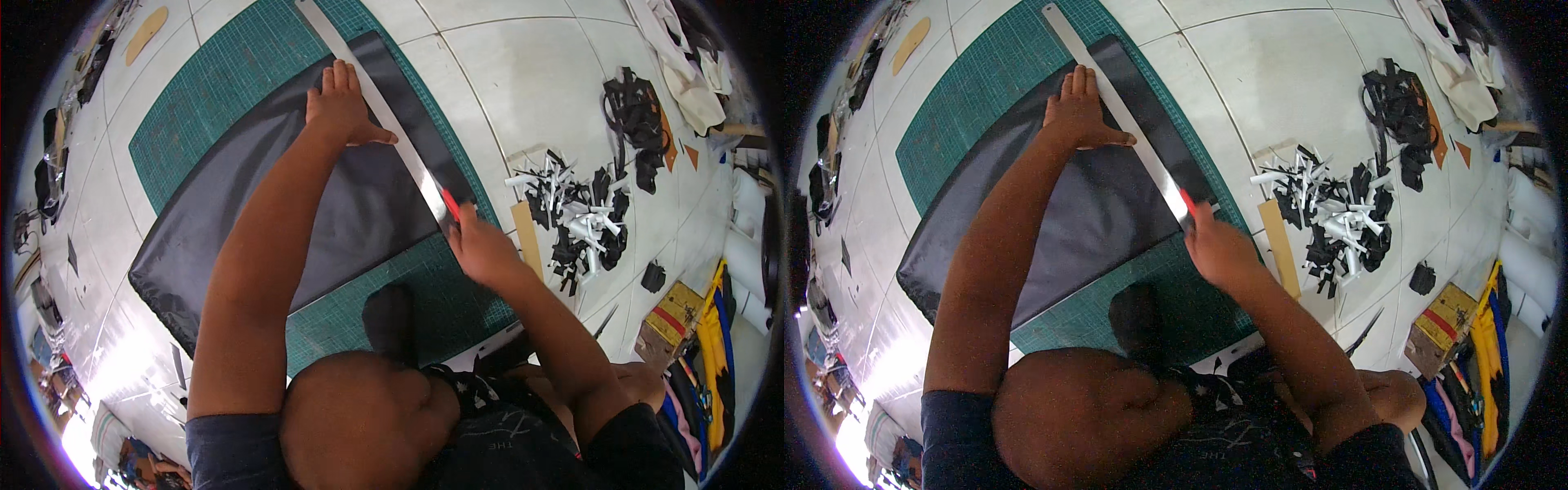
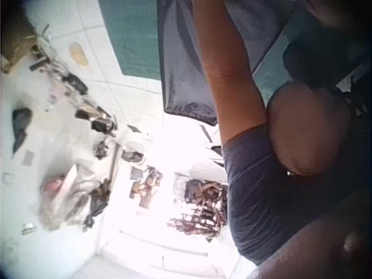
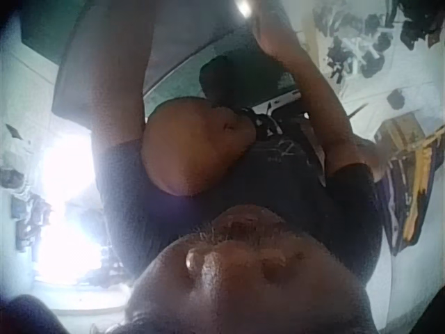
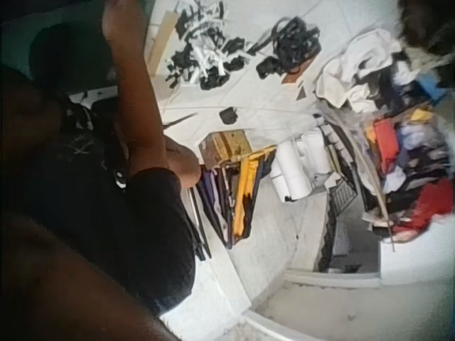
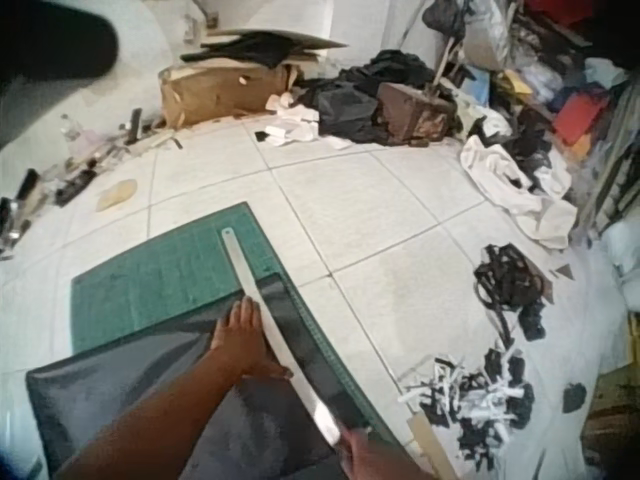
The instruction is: Using scissors and a utility knife to cut and trim black synthetic textile material on a cutting mat.
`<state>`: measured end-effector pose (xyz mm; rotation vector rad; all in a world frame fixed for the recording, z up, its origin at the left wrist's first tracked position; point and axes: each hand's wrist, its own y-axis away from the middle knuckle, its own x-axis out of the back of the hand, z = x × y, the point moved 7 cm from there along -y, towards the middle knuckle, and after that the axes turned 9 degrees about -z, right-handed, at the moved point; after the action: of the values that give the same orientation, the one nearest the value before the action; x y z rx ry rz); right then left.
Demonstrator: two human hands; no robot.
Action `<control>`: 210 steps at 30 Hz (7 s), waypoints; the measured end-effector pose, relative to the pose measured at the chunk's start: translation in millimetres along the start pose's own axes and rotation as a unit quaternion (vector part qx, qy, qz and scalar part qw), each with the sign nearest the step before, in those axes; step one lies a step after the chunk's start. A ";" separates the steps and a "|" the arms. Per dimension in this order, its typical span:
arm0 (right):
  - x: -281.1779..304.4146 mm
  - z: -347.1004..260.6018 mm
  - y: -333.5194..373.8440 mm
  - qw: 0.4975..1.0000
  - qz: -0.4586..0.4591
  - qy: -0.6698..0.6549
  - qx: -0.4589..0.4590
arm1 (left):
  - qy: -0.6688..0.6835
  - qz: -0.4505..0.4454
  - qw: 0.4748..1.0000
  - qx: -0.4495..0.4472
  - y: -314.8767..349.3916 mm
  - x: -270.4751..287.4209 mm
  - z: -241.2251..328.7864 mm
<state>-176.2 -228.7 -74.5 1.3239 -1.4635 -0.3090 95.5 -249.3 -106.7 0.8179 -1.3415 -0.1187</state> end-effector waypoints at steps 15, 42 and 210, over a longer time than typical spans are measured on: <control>-40.8 48.6 64.1 0.973 0.155 -0.169 -0.005 | 0.042 0.036 0.998 -0.002 4.5 1.5 -7.0; 9.0 119.5 55.4 0.891 0.408 -0.183 -0.072 | 0.214 0.143 0.964 -0.072 16.7 -1.9 -50.8; 72.5 -154.9 -131.0 0.993 0.076 0.015 0.086 | -0.015 -0.012 0.999 0.048 -0.3 -2.5 -55.5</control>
<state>36.1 -265.3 -77.9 1.3385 -1.5835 -0.0641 144.4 -223.0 -109.0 0.9161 -1.3732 -0.0869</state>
